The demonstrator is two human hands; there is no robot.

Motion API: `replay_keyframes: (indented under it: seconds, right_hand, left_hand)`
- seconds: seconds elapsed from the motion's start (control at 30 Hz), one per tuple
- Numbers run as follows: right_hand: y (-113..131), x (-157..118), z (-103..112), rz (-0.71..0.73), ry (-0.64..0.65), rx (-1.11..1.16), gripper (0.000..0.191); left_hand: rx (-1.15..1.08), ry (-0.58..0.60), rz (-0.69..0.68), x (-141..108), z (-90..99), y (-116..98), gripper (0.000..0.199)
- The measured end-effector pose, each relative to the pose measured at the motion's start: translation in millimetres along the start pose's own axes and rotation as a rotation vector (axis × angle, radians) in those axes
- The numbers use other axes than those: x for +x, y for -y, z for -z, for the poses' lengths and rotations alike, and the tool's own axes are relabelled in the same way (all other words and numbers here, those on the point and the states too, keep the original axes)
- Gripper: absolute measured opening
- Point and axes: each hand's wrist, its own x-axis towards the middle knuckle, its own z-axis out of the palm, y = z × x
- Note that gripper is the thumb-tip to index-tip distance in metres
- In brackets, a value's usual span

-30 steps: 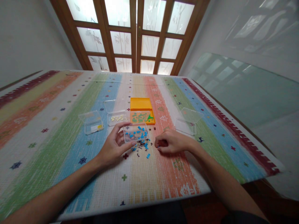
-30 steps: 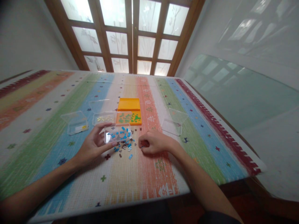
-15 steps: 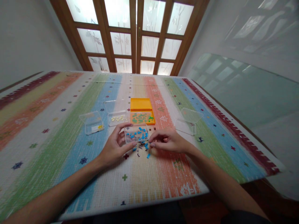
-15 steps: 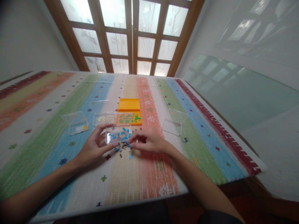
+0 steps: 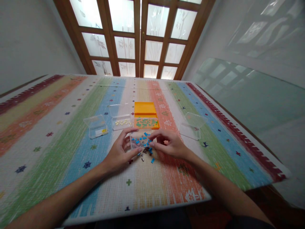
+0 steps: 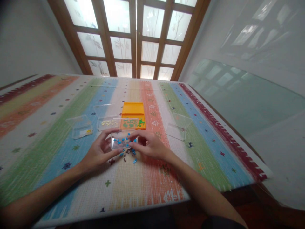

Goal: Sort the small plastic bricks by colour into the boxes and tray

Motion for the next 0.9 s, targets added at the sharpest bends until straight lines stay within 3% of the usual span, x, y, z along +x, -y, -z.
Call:
replay_keyframes:
  seconds: [0.2,0.33,0.47,0.9]
  right_hand:
    - [-0.2,2.8,-1.7,0.046,-0.032,-0.076,0.016]
    - [-1.9,3.7,-3.2,0.167,-0.02,-0.135,0.01]
    - [-7.8,3.0,-5.5,0.273,-0.035,-0.258,0.015]
    - [-10.5,2.8,-7.1,0.206,0.031,-0.327,0.018]
  left_hand:
    - [0.031,0.002,0.006,-1.6,-5.5,-2.3,0.059]
    - [0.041,0.009,-0.01,-1.7,-7.3,-2.4,0.059]
    - [0.041,0.014,-0.029,-2.8,-10.0,-1.6,0.057]
    - [0.033,0.038,-0.065,-2.8,-10.7,0.6,0.056]
